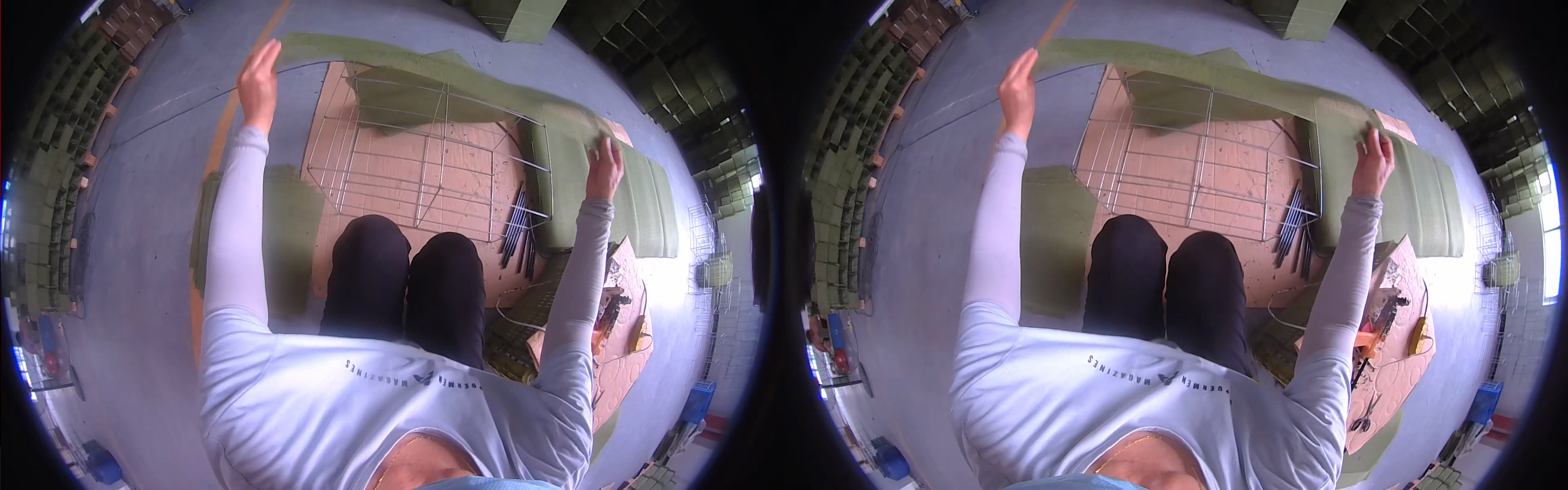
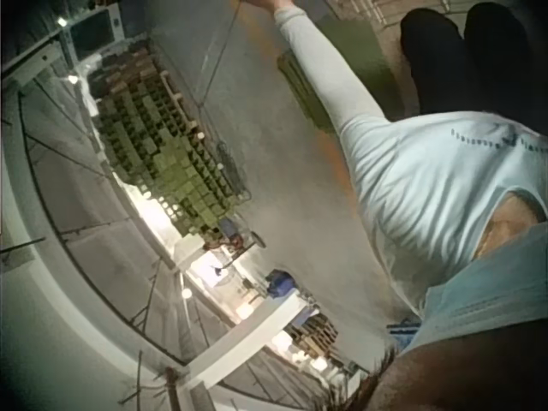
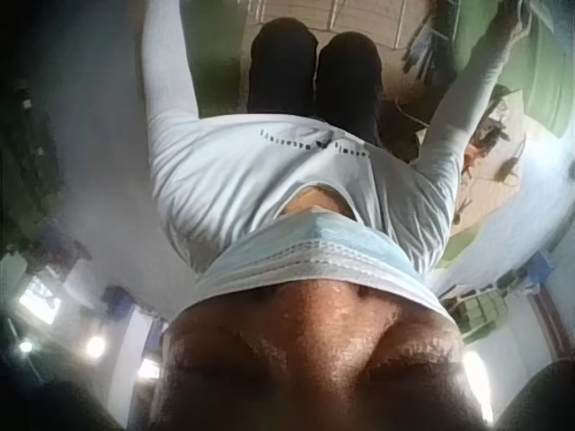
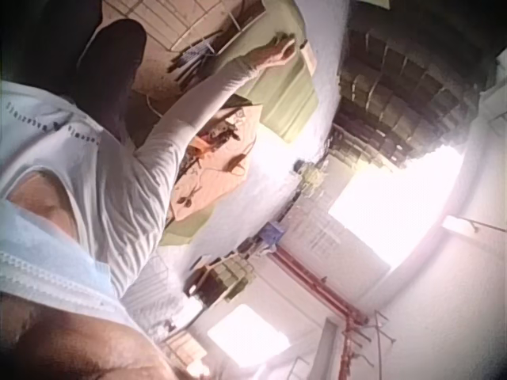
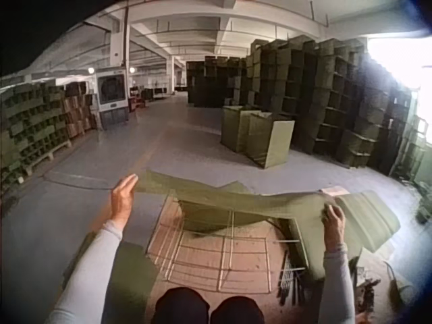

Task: The person is assembling fabric storage bins by inserting metal wire frames and securing them with hot glue and scissors.

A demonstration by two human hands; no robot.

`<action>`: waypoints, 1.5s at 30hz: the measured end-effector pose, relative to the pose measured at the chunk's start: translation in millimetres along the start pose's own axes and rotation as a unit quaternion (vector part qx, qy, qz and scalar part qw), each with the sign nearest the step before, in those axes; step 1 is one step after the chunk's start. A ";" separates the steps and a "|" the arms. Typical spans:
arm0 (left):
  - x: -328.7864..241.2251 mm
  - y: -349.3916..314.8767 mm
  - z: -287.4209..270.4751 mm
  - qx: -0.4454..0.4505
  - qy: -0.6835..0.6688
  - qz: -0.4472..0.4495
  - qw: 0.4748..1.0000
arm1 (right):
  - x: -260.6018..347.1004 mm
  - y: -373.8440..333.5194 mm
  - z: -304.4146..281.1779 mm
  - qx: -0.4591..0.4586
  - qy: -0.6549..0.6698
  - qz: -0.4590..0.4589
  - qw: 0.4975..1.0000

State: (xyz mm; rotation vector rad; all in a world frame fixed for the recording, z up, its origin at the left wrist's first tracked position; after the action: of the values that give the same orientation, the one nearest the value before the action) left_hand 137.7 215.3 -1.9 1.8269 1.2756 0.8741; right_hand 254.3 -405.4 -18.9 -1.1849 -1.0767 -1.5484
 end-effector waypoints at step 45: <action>-46.7 -202.8 33.5 0.082 -0.548 -0.596 0.581 | -156.9 -121.4 -70.0 -0.051 0.167 0.253 0.951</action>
State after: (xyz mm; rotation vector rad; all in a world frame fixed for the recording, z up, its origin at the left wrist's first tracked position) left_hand 60.5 213.5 -198.1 0.7645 1.2356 -1.0323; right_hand 146.5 -422.9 -198.7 -1.1066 -0.4271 -1.3386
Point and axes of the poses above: each hand's wrist, its own y-axis towards the middle knuckle, its own z-axis out of the palm, x = y × z, the point moved 3 cm from there along y, towards the middle knuckle, and after that the axes turned 14 degrees about z, right-handed, at the moved point
